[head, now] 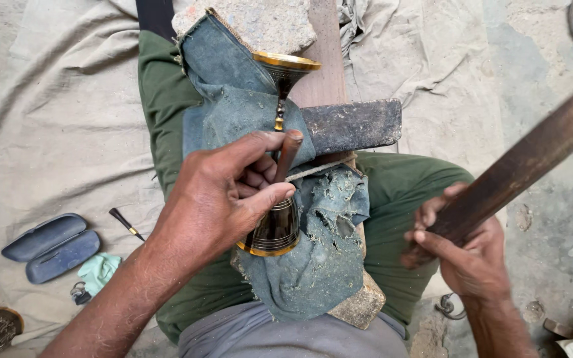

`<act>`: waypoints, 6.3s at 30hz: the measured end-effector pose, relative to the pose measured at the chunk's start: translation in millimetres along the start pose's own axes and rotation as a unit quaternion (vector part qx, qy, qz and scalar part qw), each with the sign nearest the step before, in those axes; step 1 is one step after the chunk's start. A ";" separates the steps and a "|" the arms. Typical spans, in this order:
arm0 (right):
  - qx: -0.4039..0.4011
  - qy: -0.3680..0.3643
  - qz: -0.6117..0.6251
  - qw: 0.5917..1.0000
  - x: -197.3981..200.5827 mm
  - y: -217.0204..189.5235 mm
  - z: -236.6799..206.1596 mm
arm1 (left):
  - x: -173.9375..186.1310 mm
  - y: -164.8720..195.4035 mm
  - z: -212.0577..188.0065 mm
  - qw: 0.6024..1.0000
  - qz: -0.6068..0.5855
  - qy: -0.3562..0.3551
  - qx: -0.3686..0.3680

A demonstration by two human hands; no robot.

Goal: The person sits on the ground with a brass bell clamped by rope to a stone anvil on their lap. They hold a punch against the bell's surface and strike it with a wooden mallet, rotating the bell and repositioning the punch to emboss decorative patterns, occasionally untying and re-securing the rope to turn the bell over.

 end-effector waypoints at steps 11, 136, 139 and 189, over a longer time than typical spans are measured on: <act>-0.094 -0.002 -0.174 0.980 -23.9 -4.2 -3.8 | 5.5 -18.7 -35.8 0.992 -0.118 0.023 -0.035; 0.159 -0.061 -0.308 0.936 -64.4 -84.3 -9.6 | 12.1 -23.2 -66.2 0.970 -0.095 0.186 -0.121; 0.144 -0.097 -0.224 0.959 -92.7 -109.9 18.3 | 5.9 -39.3 -70.7 0.959 -0.147 0.226 -0.090; 0.259 0.089 -0.635 0.723 -60.3 -26.9 -66.9 | -22.4 50.4 -46.8 0.885 0.119 -0.173 -0.416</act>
Point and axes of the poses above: each hand's wrist, its own z-axis towards the middle knuckle, its own x-axis out of the back of the hand, y = z × x, the point moved 9 cm from there along z, towards the middle knuckle, and after that the axes turned 3 degrees about x, right-handed, at the moved point
